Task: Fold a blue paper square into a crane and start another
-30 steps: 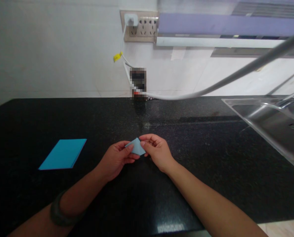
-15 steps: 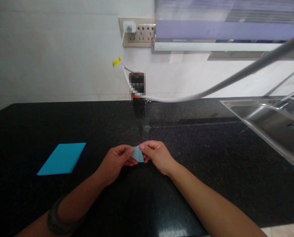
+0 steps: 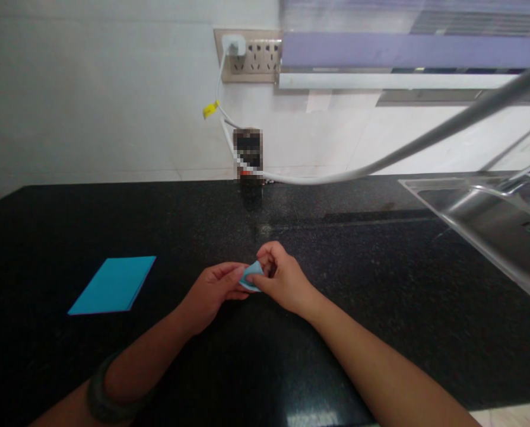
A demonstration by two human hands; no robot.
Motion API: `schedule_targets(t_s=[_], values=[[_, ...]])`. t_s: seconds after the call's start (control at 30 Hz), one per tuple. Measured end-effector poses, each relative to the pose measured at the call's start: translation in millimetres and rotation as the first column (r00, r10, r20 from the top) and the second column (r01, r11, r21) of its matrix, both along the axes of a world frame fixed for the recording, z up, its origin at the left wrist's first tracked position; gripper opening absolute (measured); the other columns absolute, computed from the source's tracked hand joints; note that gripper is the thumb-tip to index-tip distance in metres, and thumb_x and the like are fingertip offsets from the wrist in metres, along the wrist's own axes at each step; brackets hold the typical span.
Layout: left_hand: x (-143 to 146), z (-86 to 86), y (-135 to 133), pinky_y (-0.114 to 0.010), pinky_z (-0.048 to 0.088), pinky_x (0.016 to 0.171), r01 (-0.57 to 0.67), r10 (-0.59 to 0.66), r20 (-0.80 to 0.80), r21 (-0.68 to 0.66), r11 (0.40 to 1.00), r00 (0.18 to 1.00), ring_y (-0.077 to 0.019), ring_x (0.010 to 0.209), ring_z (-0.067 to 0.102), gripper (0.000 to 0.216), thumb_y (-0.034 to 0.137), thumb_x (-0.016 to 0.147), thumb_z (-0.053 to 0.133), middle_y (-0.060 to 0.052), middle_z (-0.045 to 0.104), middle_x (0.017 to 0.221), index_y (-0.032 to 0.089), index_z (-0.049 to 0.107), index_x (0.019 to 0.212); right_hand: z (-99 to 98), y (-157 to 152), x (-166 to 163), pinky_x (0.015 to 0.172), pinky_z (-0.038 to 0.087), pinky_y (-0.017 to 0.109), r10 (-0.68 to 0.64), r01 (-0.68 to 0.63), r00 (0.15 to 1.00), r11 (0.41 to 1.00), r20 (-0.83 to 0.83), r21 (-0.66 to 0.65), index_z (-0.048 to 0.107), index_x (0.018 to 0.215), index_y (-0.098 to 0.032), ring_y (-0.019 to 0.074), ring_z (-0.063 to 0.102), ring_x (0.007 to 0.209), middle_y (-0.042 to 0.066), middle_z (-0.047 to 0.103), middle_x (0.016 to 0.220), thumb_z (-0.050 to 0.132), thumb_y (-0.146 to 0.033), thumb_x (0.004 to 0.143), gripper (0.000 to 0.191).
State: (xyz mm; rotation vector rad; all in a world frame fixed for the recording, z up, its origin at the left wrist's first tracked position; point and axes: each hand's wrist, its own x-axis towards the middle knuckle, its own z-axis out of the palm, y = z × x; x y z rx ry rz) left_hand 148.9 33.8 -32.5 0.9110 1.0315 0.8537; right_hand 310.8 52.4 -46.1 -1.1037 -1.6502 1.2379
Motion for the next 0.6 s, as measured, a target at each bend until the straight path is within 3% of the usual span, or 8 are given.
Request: schedule_targets(t_s=[0.13,0.2,0.37,0.6], values=[[1.4,-1.5,-1.6,-0.028,0.046,0.075,0.045,-0.043,-0.034,0.065,0.997,0.998,-0.0155,0.08,0.062,0.025,0.024,0.065,0.068,-0.006,0.069,0.09,0.014,0.065,0.088,4.1,-1.9,1.8,0.053,0.037,0.022,0.099,-0.136,0.949,0.985,0.3,0.104,0.055,0.083,-0.019,0.0091,0.048,0.059,-0.003,0.053,0.067,0.062,-0.018,0.072,0.013],[2.5,-2.1,-2.1,-0.029,0.046,0.076,0.029,-0.024,-0.051,0.1,0.995,0.998,-0.0159,0.082,0.061,0.023,0.019,0.064,0.067,-0.005,0.068,0.09,0.014,0.063,0.086,6.1,-1.9,1.0,0.057,0.039,0.023,0.086,-0.155,0.928,0.974,0.364,0.167,0.059,0.085,-0.019,0.0106,0.051,0.064,-0.001,0.057,0.072,0.059,-0.017,0.074,0.01],[3.8,-2.5,-1.7,-0.025,0.045,0.063,-0.077,0.101,-0.158,0.152,0.985,0.982,-0.0127,0.067,0.058,0.023,0.015,0.064,0.063,0.0,0.063,0.077,0.017,0.056,0.086,4.3,-0.9,-1.9,0.063,0.042,0.027,-0.035,-0.038,0.957,0.968,0.287,0.246,0.064,0.085,-0.02,0.0129,0.054,0.067,0.002,0.06,0.074,0.053,-0.022,0.08,0.012],[4.3,-3.0,0.4,-0.026,0.045,0.067,-0.104,0.112,-0.089,0.093,0.99,0.99,-0.0139,0.072,0.061,0.026,0.016,0.067,0.064,-0.003,0.067,0.081,0.015,0.056,0.091,-3.7,-3.4,-7.9,0.051,0.04,0.024,-0.112,0.113,0.99,0.994,0.085,-0.011,0.061,0.081,-0.019,0.0115,0.051,0.056,0.001,0.058,0.066,0.057,-0.03,0.077,0.012]])
